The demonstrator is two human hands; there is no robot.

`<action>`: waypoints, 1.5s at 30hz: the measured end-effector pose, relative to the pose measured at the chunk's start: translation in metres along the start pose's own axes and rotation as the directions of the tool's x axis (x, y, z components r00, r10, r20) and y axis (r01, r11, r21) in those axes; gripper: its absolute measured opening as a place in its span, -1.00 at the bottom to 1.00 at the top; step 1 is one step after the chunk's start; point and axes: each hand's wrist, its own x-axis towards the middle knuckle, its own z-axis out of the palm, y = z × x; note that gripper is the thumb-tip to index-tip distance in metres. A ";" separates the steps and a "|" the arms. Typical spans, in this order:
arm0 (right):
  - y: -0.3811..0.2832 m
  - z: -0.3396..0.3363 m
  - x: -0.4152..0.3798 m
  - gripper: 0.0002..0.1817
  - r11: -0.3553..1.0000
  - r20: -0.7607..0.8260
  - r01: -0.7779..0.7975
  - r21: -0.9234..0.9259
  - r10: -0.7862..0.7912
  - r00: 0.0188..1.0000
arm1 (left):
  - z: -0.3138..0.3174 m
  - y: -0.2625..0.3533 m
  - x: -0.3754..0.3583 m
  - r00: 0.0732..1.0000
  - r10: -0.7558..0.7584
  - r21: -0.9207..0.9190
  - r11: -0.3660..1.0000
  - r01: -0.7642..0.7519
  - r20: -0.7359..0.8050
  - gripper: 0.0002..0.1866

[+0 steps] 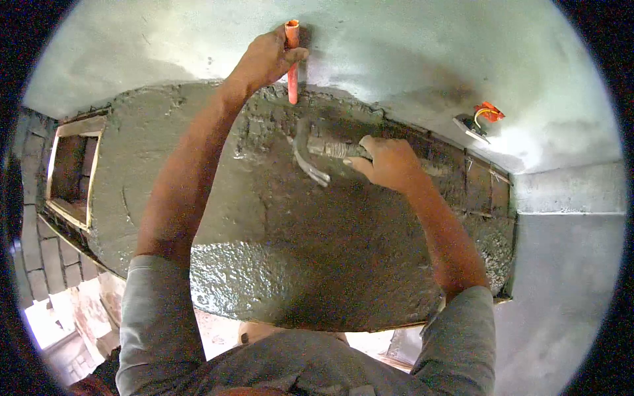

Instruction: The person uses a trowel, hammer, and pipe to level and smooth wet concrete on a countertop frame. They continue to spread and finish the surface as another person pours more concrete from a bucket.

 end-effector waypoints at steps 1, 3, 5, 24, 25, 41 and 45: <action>0.003 0.003 0.001 -0.45 1.000 0.004 -0.001 -0.002 0.001 1.000 | 0.000 -0.003 -0.001 1.000 -0.006 -0.007 1.000 0.005 -0.011 -0.56; 0.008 0.011 0.002 -0.42 0.993 -0.083 0.110 -0.031 -0.113 0.990 | -0.006 -0.004 -0.003 1.000 -0.018 -0.018 1.000 0.017 -0.022 -0.56; 0.031 0.035 0.031 -0.41 0.995 -0.009 -0.001 -0.098 0.000 1.000 | -0.013 -0.002 -0.006 0.988 -0.143 -0.063 0.987 0.147 0.067 -0.58; 0.033 0.029 0.006 -0.38 0.962 -0.018 -0.264 -0.070 0.263 0.965 | 0.017 0.002 0.004 0.991 -0.116 0.019 0.993 0.115 0.064 -0.62; 0.032 0.024 -0.011 -0.39 0.953 -0.028 -0.301 -0.019 0.300 0.953 | 0.017 0.002 0.004 0.992 -0.117 0.034 0.993 0.115 0.056 -0.62; 0.023 -0.018 -0.059 -0.47 0.983 -0.260 -0.179 0.025 0.180 0.949 | 0.005 0.007 -0.024 0.987 -0.138 -0.101 0.984 0.146 0.083 -0.67; 0.015 0.002 -0.031 -0.43 0.995 -0.291 0.040 0.091 -0.012 0.957 | 0.011 -0.012 -0.023 0.995 -0.091 -0.091 0.992 0.088 -0.028 -0.66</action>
